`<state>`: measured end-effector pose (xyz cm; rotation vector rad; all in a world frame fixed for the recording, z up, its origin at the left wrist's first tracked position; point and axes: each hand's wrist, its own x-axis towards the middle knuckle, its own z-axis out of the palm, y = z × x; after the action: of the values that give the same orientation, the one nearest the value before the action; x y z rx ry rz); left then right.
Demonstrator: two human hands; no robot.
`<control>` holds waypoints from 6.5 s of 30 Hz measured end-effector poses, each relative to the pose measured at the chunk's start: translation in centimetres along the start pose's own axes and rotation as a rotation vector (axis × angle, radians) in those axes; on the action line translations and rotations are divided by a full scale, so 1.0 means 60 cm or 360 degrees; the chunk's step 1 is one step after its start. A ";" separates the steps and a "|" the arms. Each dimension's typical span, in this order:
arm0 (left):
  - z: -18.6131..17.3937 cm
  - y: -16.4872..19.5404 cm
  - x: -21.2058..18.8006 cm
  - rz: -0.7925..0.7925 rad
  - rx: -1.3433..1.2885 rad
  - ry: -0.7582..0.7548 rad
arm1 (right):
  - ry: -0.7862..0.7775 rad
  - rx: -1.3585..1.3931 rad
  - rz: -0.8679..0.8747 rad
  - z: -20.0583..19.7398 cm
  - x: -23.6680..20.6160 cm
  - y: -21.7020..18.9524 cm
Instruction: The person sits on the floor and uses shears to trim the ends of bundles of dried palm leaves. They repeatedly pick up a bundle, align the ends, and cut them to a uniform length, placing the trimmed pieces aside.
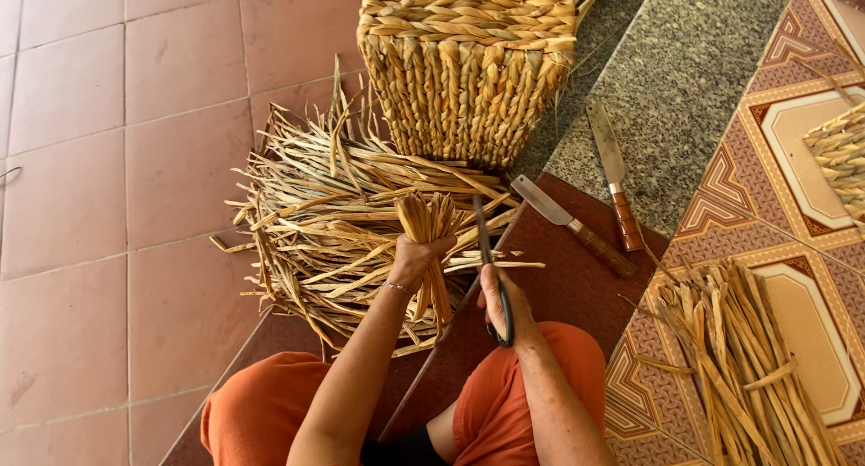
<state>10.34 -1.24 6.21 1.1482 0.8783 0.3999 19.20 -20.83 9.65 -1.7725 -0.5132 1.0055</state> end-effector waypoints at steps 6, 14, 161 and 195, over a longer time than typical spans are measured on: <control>-0.006 0.058 -0.042 0.0055 -0.0097 -0.0002 | -0.0172 -0.0142 -0.0086 0.017 -0.002 -0.014; 0.000 0.051 -0.048 0.0071 -0.0120 -0.0052 | -0.0115 -0.0130 -0.0101 0.016 -0.011 -0.026; -0.128 0.194 -0.287 0.0555 0.0231 0.0092 | -0.0133 0.0067 -0.0786 0.155 -0.139 -0.119; -0.150 0.295 -0.272 0.0916 0.0046 -0.0067 | -0.0026 -0.2083 0.0090 -0.142 0.018 -0.089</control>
<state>-3.97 0.08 27.48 1.4254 0.5040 0.8300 27.30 -22.53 15.40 -2.9000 -1.3278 0.7177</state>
